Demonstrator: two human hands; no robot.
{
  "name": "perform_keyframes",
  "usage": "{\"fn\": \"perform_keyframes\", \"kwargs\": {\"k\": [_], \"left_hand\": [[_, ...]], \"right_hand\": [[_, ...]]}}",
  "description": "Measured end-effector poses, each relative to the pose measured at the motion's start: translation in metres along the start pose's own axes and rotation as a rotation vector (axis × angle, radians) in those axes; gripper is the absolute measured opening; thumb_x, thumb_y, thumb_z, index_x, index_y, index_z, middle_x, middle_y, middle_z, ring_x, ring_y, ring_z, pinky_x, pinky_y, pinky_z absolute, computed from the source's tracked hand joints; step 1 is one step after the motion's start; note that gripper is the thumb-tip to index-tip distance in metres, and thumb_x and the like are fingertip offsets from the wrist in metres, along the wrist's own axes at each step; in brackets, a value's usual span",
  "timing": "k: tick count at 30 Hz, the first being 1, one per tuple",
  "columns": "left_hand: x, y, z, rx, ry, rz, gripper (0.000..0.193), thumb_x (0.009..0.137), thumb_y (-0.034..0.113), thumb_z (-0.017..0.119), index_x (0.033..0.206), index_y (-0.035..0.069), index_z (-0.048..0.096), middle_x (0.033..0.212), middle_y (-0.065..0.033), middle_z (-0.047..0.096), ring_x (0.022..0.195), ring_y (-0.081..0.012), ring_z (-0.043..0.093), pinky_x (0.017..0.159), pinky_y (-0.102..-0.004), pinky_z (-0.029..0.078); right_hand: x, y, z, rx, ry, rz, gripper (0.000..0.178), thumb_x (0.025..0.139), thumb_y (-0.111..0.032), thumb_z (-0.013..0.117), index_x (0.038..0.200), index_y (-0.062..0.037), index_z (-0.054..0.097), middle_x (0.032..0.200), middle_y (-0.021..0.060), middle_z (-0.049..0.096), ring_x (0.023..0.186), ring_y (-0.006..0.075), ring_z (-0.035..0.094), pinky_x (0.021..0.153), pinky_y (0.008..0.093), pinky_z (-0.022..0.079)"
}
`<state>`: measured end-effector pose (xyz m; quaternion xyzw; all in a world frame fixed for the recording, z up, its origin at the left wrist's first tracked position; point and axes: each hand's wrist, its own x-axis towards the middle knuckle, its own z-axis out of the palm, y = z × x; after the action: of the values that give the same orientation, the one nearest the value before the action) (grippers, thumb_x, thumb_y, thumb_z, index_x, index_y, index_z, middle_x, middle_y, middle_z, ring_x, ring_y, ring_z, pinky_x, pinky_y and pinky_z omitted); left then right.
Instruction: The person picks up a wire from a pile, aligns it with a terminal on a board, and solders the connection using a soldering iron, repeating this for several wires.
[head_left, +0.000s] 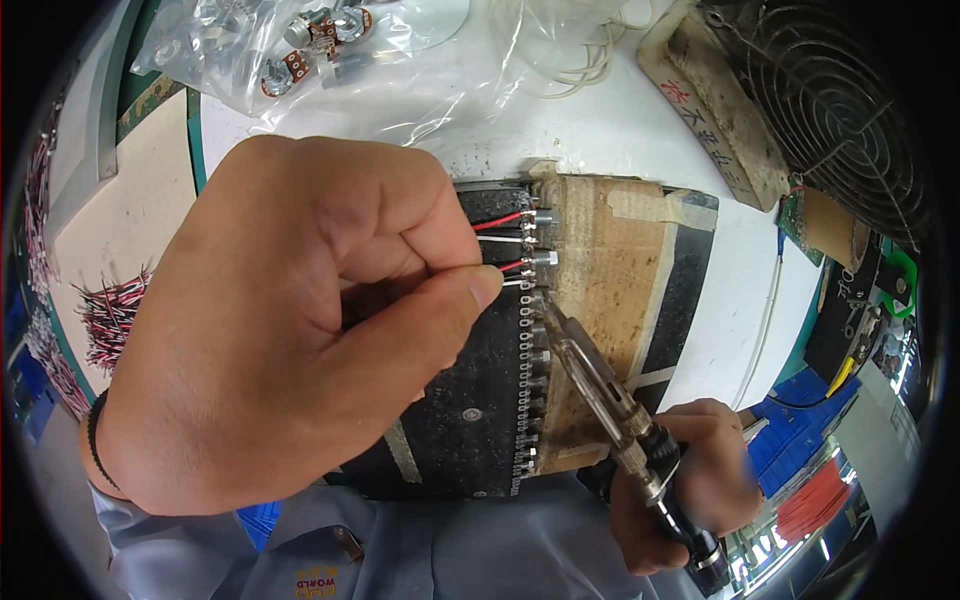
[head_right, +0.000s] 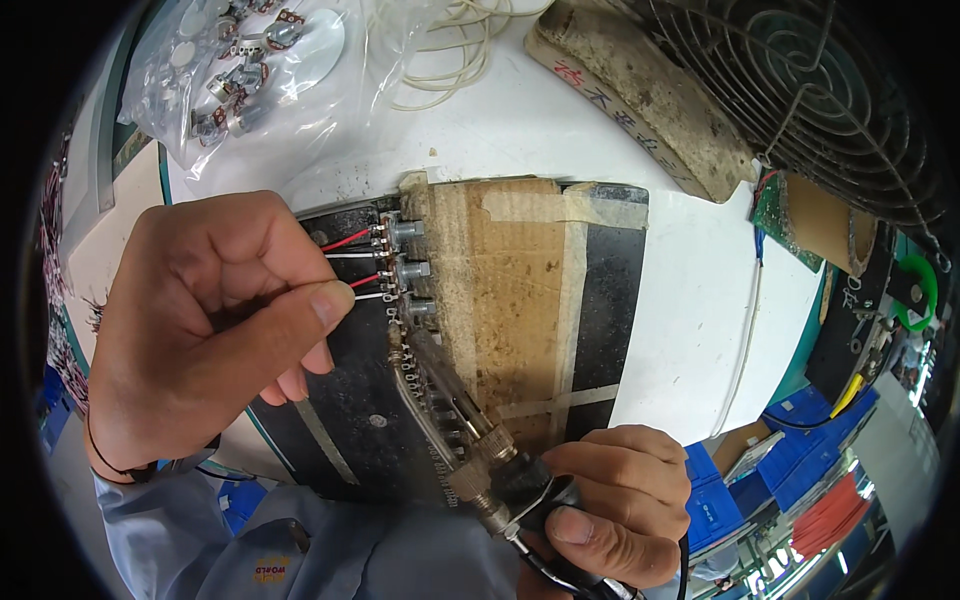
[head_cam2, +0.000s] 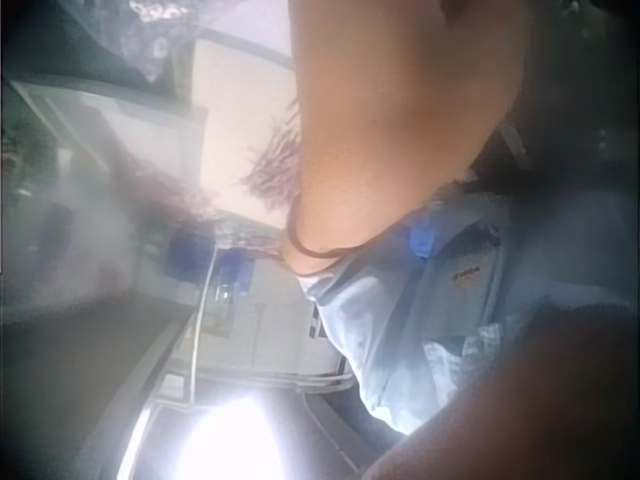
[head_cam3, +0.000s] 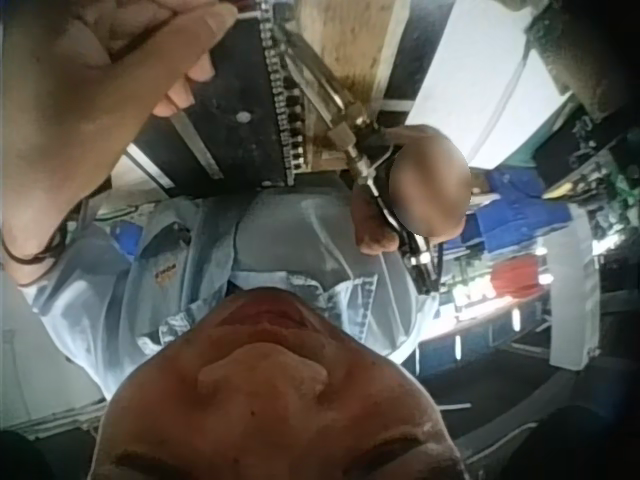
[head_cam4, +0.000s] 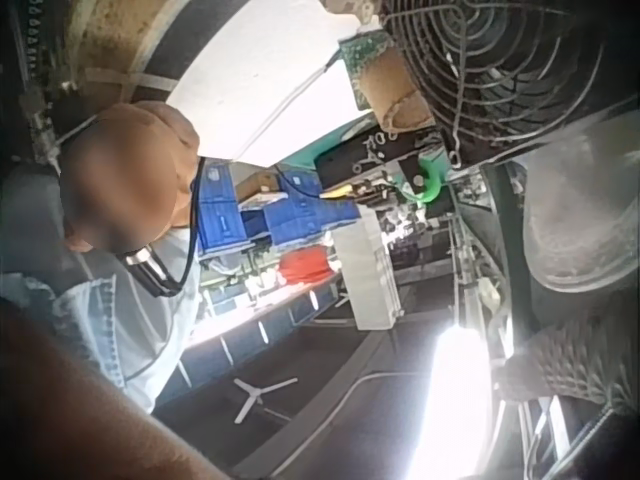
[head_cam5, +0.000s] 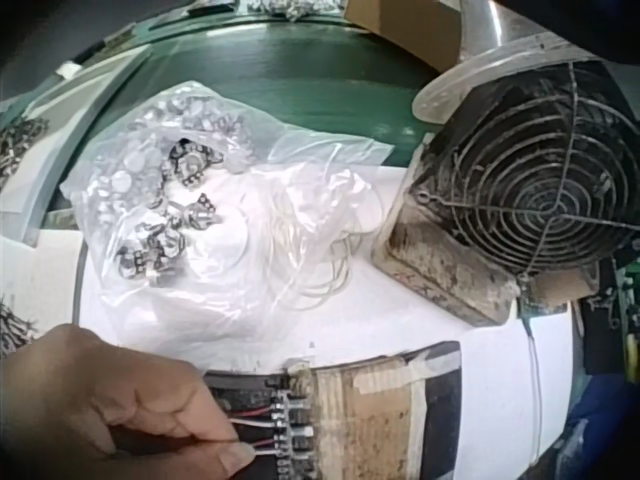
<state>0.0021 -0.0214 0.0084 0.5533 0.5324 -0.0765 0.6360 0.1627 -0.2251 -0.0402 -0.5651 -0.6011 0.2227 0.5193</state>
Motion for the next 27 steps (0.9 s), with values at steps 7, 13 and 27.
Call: {"fn": "perform_keyframes", "kwargs": {"k": [7,13,27], "left_hand": [[0.005,-0.014,-0.006,-0.048,-0.089,0.143,0.011,0.091,0.003,0.064,0.082,-0.003,0.061,0.064,-0.0083,0.065,0.052,-0.007,0.059,0.046,-0.019,0.046],[0.008,-0.031,-0.01,0.047,-0.112,0.324,0.01,0.091,0.002,0.064,0.082,-0.003,0.061,0.064,-0.0078,0.064,0.052,-0.0056,0.059,0.046,-0.0181,0.045],[-0.004,-0.015,0.007,0.012,0.062,0.123,0.011,0.09,0.002,0.063,0.08,-0.002,0.059,0.064,-0.0062,0.063,0.051,-0.0047,0.056,0.046,-0.0181,0.044]], "right_hand": [[0.001,-0.004,0.008,-0.009,0.079,0.002,0.052,0.079,-0.044,0.07,0.108,-0.0028,0.055,0.062,0.0123,0.06,0.052,0.0238,0.058,0.05,0.0359,0.041],[0.003,0.0,0.011,0.017,0.059,-0.014,0.05,0.077,-0.037,0.073,0.107,-0.0007,0.057,0.063,0.0101,0.061,0.054,0.0235,0.06,0.05,0.0366,0.043],[0.003,0.003,0.012,0.016,0.053,-0.032,0.051,0.081,-0.044,0.069,0.106,-0.0019,0.056,0.061,0.0091,0.057,0.053,0.0235,0.057,0.049,0.0369,0.041]]}}
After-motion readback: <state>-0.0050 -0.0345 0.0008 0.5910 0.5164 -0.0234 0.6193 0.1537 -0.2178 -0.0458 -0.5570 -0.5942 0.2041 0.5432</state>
